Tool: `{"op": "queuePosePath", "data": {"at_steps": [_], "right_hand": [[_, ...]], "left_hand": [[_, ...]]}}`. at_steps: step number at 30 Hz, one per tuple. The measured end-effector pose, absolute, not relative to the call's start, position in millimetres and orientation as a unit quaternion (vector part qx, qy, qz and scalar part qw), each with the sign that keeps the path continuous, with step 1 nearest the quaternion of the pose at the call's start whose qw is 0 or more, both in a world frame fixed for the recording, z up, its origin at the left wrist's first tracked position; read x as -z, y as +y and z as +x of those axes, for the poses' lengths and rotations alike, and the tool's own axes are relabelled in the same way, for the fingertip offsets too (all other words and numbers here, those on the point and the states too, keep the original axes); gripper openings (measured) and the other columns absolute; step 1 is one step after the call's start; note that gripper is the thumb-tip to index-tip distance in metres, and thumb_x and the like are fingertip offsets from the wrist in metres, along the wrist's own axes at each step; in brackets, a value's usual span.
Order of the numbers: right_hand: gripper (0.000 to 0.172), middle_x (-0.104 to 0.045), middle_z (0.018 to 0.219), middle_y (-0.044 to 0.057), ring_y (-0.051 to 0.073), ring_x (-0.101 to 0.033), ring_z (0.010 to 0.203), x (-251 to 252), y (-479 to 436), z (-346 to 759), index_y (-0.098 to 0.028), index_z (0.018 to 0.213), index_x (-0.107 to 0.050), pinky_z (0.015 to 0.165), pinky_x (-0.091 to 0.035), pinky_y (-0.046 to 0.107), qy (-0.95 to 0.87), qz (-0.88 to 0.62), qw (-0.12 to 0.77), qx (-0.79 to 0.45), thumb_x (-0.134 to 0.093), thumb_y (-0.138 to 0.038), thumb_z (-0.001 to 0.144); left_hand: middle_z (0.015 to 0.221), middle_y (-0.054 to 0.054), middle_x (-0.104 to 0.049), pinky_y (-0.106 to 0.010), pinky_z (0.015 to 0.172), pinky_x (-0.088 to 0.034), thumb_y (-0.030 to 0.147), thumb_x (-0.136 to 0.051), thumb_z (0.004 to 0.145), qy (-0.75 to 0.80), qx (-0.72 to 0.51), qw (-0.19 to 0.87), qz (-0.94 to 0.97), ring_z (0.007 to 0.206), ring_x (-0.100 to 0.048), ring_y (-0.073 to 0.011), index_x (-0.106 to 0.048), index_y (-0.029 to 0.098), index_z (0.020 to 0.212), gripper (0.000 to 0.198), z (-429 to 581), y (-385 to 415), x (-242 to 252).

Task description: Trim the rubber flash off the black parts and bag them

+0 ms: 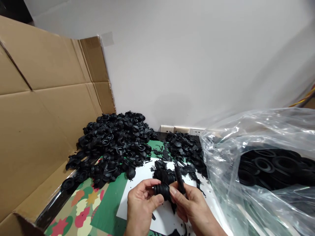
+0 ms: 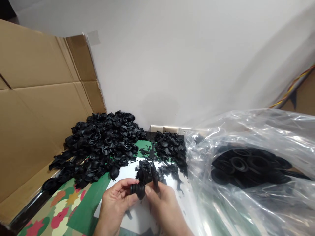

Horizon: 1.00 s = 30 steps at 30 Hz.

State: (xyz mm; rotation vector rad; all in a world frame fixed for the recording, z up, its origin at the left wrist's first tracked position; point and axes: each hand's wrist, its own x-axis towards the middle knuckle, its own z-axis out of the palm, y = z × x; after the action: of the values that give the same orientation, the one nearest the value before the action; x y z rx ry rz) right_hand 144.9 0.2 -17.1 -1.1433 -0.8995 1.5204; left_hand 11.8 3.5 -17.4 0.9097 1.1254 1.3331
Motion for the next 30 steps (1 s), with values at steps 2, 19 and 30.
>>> {"op": "queuePosePath", "data": {"at_steps": [2,19,30], "right_hand": [[0.046,-0.027,0.041,-0.011,0.005,-0.020,0.037,17,0,145,-0.018,0.061,-0.051,0.037,-0.018,0.021,-0.368,-0.471,0.495,-0.631,-0.068,-0.061,0.061],[0.046,-0.033,0.046,-0.009,0.005,-0.024,0.036,21,0,142,-0.017,0.063,-0.056,0.034,-0.021,0.021,-0.384,-0.489,0.486,-0.614,-0.068,-0.062,0.061],[0.044,-0.046,0.050,-0.005,0.010,-0.036,0.044,8,-2,155,-0.016,0.072,-0.065,0.043,-0.029,0.023,-0.433,-0.532,0.506,-0.523,-0.067,-0.060,0.065]], "left_hand": [[0.066,-0.004,-0.073,-0.021,0.055,-0.048,0.008,-0.076,0.052,0.475,-0.564,0.556,0.383,0.060,-0.061,-0.0145,-0.074,0.014,0.078,0.027,11,4,18],[0.078,-0.001,-0.062,-0.021,0.054,-0.046,0.008,-0.070,0.057,0.470,-0.590,0.479,0.449,0.062,-0.056,-0.0138,-0.072,0.018,0.074,0.020,10,1,18],[0.078,-0.003,-0.059,-0.024,0.057,-0.043,0.009,-0.063,0.062,0.500,-0.562,0.425,0.504,0.066,-0.054,-0.0166,-0.069,0.019,0.071,0.014,9,-4,16]]}}
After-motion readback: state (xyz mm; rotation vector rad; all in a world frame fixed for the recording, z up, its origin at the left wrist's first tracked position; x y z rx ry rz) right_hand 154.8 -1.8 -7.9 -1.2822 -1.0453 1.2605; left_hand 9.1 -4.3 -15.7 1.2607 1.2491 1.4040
